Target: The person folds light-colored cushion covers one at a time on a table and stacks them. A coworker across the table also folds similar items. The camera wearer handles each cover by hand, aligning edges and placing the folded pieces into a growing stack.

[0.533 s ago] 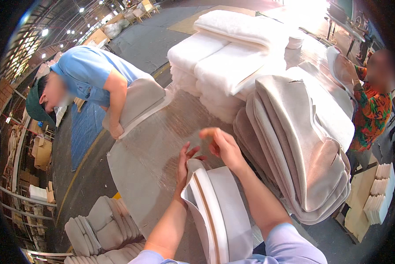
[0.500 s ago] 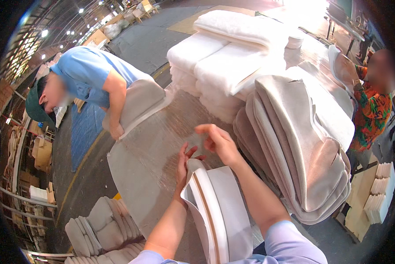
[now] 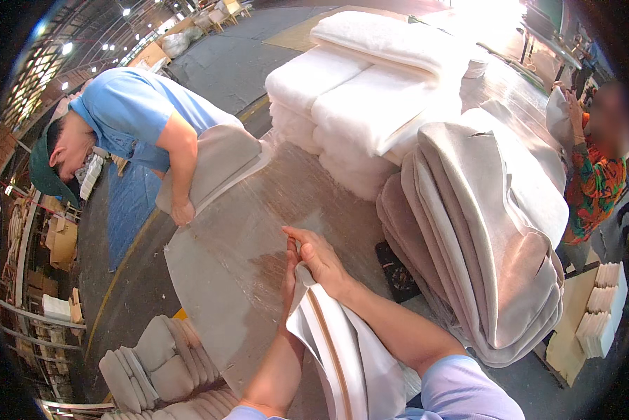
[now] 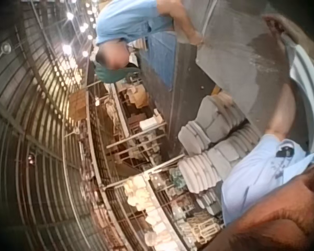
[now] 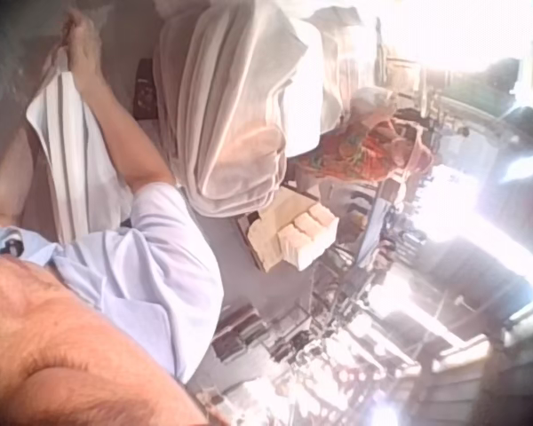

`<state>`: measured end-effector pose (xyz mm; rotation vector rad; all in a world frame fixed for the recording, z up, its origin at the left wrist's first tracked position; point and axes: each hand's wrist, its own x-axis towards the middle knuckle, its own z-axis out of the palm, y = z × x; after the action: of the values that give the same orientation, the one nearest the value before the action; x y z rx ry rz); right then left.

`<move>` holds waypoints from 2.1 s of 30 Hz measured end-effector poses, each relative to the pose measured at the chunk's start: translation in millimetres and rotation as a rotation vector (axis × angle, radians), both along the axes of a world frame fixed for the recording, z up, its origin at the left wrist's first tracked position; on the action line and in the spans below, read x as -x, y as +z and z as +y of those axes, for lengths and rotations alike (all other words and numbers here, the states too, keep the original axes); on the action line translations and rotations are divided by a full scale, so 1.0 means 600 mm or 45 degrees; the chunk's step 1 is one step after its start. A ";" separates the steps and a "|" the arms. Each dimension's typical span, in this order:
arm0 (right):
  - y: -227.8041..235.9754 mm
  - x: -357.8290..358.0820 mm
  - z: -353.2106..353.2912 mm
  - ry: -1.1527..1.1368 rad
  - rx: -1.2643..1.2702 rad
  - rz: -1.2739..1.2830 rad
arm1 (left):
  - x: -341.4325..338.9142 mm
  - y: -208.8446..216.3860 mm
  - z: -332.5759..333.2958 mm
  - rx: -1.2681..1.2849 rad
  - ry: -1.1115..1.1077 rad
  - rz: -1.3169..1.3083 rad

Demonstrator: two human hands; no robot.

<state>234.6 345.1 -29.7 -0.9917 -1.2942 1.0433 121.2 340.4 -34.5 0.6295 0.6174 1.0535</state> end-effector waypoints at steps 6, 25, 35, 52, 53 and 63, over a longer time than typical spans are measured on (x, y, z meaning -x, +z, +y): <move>-0.003 -0.039 0.028 0.324 0.238 0.305 | 0.001 0.036 0.000 0.032 -0.019 0.325; -0.016 -0.032 -0.011 0.214 0.252 0.165 | 0.001 -0.036 -0.075 0.428 -0.181 -0.030; -0.049 -0.068 0.032 0.281 0.607 0.845 | -0.006 0.051 -0.031 0.282 0.066 -0.065; -0.059 -0.029 -0.040 0.222 0.384 0.404 | 0.029 -0.063 -0.141 0.611 -0.159 -0.050; -0.059 -0.031 -0.052 0.249 0.434 0.416 | 0.031 -0.059 -0.150 0.614 -0.163 -0.044; 0.015 -0.001 -0.176 0.311 0.218 1.313 | 0.020 0.062 -0.222 0.349 -0.236 0.007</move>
<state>235.0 239.5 -20.9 -0.2859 -0.4678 1.5758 109.2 207.3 3.0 0.4403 0.6806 0.7775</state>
